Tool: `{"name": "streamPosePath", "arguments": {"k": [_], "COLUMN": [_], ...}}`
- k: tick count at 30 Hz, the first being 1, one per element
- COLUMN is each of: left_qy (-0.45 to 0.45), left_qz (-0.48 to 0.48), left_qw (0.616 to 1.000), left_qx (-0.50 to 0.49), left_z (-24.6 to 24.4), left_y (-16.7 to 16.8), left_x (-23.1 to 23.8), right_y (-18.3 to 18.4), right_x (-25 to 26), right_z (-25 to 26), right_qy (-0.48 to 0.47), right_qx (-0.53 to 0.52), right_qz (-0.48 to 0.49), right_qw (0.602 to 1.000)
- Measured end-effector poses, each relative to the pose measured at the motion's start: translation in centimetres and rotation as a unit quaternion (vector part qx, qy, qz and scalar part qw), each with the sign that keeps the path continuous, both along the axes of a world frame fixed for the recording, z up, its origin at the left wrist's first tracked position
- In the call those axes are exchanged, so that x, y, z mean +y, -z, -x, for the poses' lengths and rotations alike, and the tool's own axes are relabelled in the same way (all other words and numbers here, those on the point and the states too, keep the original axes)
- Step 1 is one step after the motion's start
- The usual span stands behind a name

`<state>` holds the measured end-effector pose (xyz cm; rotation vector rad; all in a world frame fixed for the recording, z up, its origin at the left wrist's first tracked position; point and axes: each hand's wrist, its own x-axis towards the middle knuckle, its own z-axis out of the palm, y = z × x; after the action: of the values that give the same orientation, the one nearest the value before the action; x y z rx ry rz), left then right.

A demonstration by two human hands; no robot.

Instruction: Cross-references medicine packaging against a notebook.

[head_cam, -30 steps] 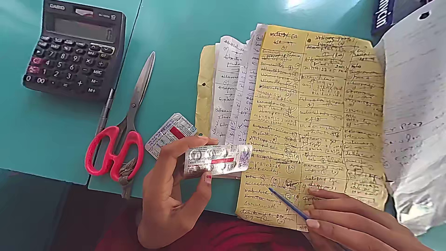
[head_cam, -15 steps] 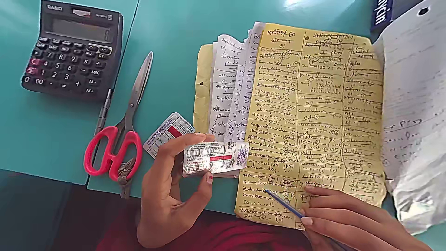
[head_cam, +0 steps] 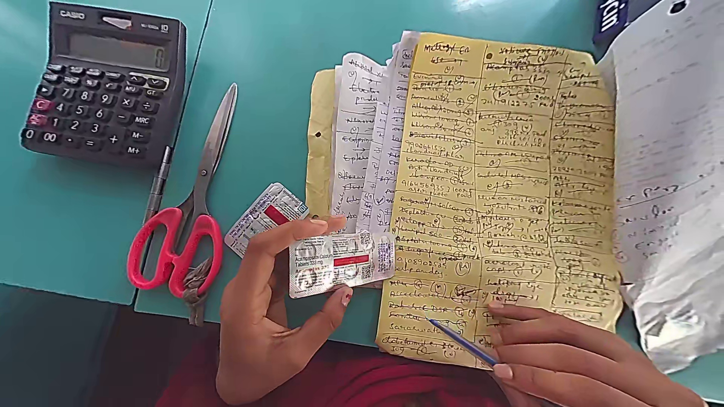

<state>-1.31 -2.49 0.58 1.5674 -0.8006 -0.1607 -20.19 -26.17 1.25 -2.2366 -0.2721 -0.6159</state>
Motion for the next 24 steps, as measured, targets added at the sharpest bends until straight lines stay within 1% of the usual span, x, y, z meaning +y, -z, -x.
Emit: {"name": "streamPosePath", "arguments": {"k": [9,16,24], "left_qy": [0.002,0.012,0.008], "left_qz": [-0.031,-0.035,-0.047], "left_qw": [0.999,0.998,0.996], "left_qx": [-0.043,-0.053,-0.069], "left_z": [-0.3,-0.3,-0.3], "left_y": [0.0,0.1,0.0], "left_x": [0.2,0.1,0.2], "right_y": [0.0,-0.3,0.0], "right_x": [0.0,-0.8,-1.0], "right_z": [0.1,0.1,0.1], "right_qy": [-0.019,-0.087,-0.121], "right_qx": [0.000,0.010,0.001], "right_qz": [-0.017,-0.025,-0.041], "right_qw": [1.000,0.996,0.992]}}
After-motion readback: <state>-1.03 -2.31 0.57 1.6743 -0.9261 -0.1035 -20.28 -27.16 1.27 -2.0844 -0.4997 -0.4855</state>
